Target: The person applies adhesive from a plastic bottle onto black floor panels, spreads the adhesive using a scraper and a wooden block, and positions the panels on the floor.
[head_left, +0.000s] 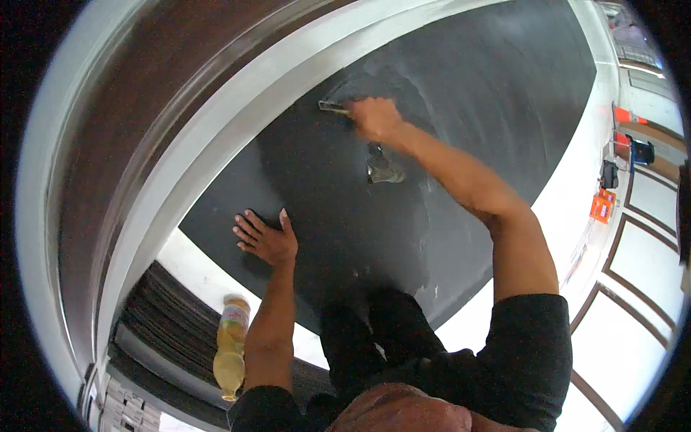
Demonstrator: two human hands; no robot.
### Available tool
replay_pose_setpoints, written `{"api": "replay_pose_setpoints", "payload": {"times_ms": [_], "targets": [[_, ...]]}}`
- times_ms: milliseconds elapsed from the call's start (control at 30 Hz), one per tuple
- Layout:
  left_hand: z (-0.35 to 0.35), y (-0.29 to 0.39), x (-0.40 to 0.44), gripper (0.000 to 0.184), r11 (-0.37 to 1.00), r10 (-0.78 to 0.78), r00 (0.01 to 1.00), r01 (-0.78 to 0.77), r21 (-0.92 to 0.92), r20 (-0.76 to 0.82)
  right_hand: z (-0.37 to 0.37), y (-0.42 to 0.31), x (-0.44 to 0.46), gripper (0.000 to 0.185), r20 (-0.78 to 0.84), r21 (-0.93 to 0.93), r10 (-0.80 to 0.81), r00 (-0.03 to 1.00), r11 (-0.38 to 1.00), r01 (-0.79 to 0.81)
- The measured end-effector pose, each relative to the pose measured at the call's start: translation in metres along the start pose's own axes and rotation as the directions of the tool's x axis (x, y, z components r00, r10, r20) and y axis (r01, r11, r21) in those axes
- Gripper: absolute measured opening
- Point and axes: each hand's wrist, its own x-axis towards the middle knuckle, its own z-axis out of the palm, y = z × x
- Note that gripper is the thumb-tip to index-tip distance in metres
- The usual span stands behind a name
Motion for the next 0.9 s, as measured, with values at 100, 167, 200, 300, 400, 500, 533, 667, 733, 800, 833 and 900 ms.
{"api": "replay_pose_setpoints", "payload": {"times_ms": [100,167,200,300,400,500,533,667,733,800,833,900], "targets": [[0.002,-0.003,-0.003,0.088,0.999,0.038,0.999,-0.038,-0.008,-0.039,-0.001,0.055,0.031,0.046,-0.325,-0.386,-0.386,0.863,0.887,0.251],[-0.01,0.001,0.001,0.088,1.0,0.006,1.0,-0.006,-0.014,0.014,0.01,0.099,0.06,0.047,-0.466,-0.469,-0.467,0.752,0.85,0.238],[-0.012,0.002,0.002,0.089,1.0,-0.01,0.997,0.011,-0.023,0.071,0.014,0.115,0.065,0.05,-0.484,-0.474,-0.454,0.748,0.855,0.211],[-0.002,-0.002,0.0,0.09,1.0,0.003,0.999,-0.003,-0.007,0.042,0.006,0.146,0.05,0.049,-0.449,-0.339,-0.26,0.855,0.935,0.106],[0.001,-0.002,0.0,0.09,1.0,-0.002,1.0,0.002,-0.017,0.014,-0.017,0.135,0.047,0.047,-0.35,-0.221,-0.104,0.931,0.975,0.026],[-0.002,-0.001,0.0,0.089,0.999,0.003,1.0,-0.004,-0.043,-0.005,-0.046,0.082,0.042,0.04,-0.146,-0.106,0.147,0.978,0.981,-0.164],[-0.004,-0.002,0.0,0.089,0.999,-0.004,1.0,0.004,-0.047,-0.003,-0.042,0.072,0.045,0.04,-0.145,-0.115,0.143,0.979,0.98,-0.16],[-0.001,-0.004,-0.002,0.092,0.997,-0.015,1.0,0.016,-0.079,0.004,-0.032,0.031,0.048,0.04,-0.148,0.111,0.125,0.981,0.988,-0.109],[0.003,-0.005,-0.001,0.093,0.996,-0.027,0.999,0.026,-0.081,-0.018,-0.031,0.005,0.041,0.04,-0.113,0.105,0.103,0.988,0.99,-0.092],[0.003,-0.01,-0.002,0.094,0.992,-0.038,0.999,0.038,-0.119,0.005,-0.021,-0.019,0.037,0.042,-0.152,0.066,0.065,0.986,0.996,-0.055],[0.005,-0.013,-0.003,0.094,0.991,-0.049,0.999,0.049,-0.124,-0.002,-0.018,-0.032,0.035,0.043,-0.113,0.038,0.046,0.993,0.998,-0.042],[0.007,-0.02,-0.006,0.094,0.973,-0.028,0.999,0.032,-0.229,0.019,-0.018,-0.06,0.024,0.045,-0.078,-0.008,-0.017,0.997,1.0,0.017]]}}
